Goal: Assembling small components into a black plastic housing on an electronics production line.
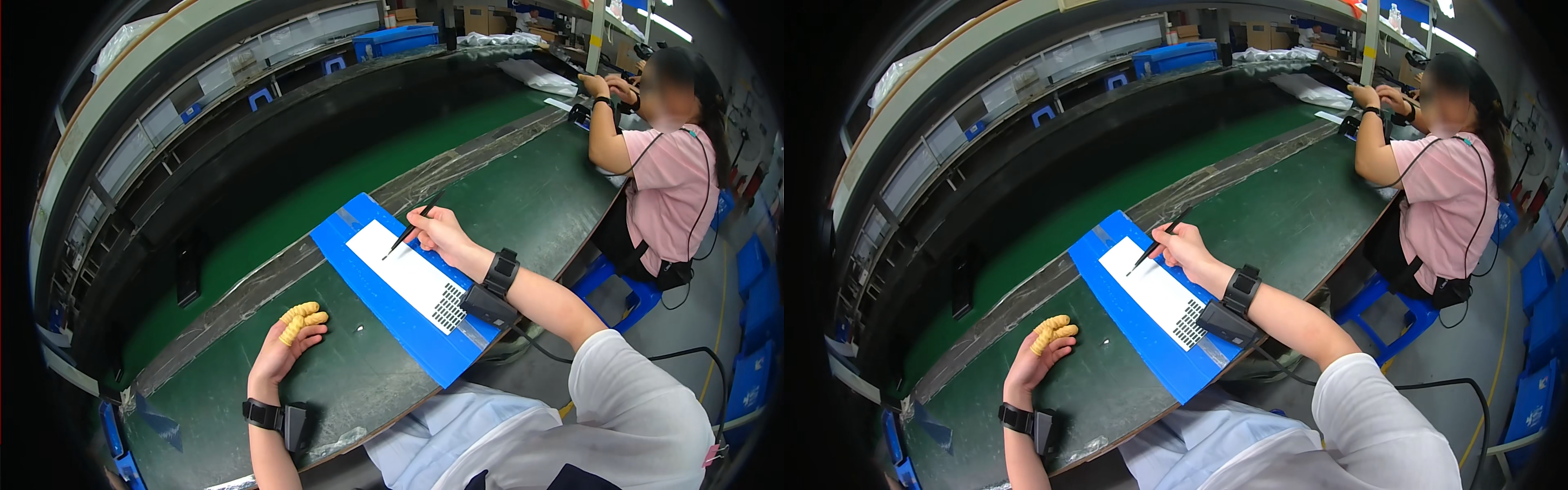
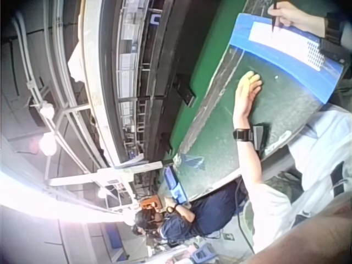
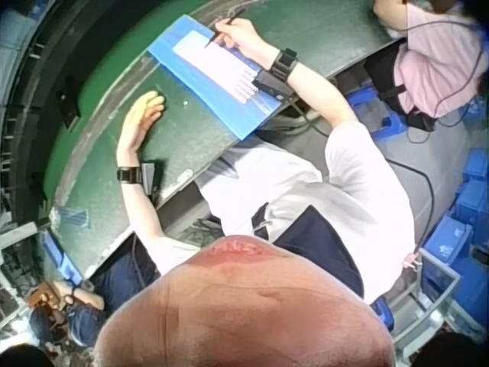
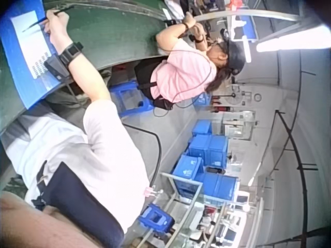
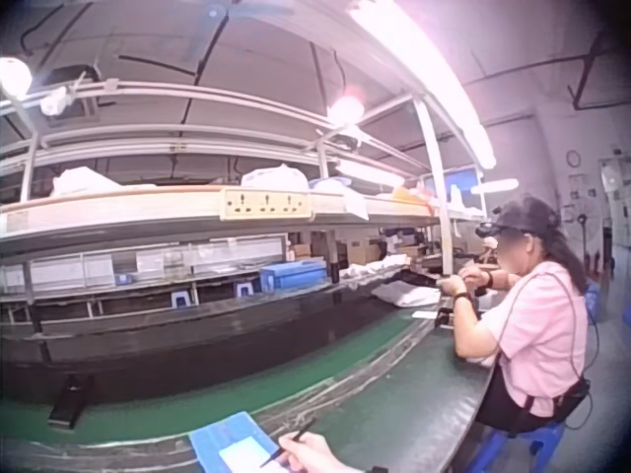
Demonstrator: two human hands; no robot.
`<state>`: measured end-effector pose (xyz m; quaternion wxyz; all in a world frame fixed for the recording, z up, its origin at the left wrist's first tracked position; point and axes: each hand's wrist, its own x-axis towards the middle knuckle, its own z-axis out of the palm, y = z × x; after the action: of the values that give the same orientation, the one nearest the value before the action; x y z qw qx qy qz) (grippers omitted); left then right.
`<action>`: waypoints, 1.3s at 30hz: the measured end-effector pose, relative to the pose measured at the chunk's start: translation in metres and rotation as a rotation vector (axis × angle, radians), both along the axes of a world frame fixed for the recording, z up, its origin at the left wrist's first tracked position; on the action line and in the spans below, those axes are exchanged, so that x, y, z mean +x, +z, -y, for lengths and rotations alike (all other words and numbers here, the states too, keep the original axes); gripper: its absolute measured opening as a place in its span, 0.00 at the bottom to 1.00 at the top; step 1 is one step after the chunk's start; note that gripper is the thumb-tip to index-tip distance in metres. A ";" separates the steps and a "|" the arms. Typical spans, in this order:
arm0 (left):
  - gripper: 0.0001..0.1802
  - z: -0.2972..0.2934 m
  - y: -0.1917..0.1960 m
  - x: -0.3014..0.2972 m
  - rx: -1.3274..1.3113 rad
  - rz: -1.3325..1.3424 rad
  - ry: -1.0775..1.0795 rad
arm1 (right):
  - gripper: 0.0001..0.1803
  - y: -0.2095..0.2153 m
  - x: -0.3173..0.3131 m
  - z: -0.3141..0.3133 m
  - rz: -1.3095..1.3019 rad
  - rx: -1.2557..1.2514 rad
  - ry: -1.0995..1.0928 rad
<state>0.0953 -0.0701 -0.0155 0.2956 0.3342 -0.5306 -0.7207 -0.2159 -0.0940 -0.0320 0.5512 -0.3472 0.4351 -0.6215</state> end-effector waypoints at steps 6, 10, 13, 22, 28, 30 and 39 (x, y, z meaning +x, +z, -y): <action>0.19 0.000 0.001 0.000 -0.015 0.017 -0.001 | 0.09 0.000 0.001 0.000 -0.014 0.013 -0.001; 0.19 0.000 0.000 -0.001 -0.027 0.026 -0.010 | 0.10 0.000 -0.001 -0.002 -0.014 0.014 0.000; 0.20 -0.002 0.001 0.000 -0.026 0.034 -0.005 | 0.10 0.000 0.000 -0.002 -0.011 0.018 0.007; 0.21 0.003 -0.002 0.000 -0.042 0.036 -0.018 | 0.11 0.001 -0.001 0.000 -0.006 0.024 0.007; 0.20 0.002 -0.001 0.001 -0.016 0.028 -0.007 | 0.10 0.001 0.001 -0.001 -0.008 0.021 0.008; 0.20 0.000 0.000 0.001 -0.015 0.026 -0.007 | 0.10 0.002 0.001 -0.002 -0.006 0.020 0.009; 0.20 0.002 0.000 -0.003 -0.021 0.031 -0.016 | 0.09 0.000 -0.005 -0.002 0.003 0.010 0.001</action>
<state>0.0924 -0.0718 -0.0158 0.2854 0.3379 -0.5451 -0.7122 -0.2209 -0.0923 -0.0321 0.5540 -0.3437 0.4372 -0.6195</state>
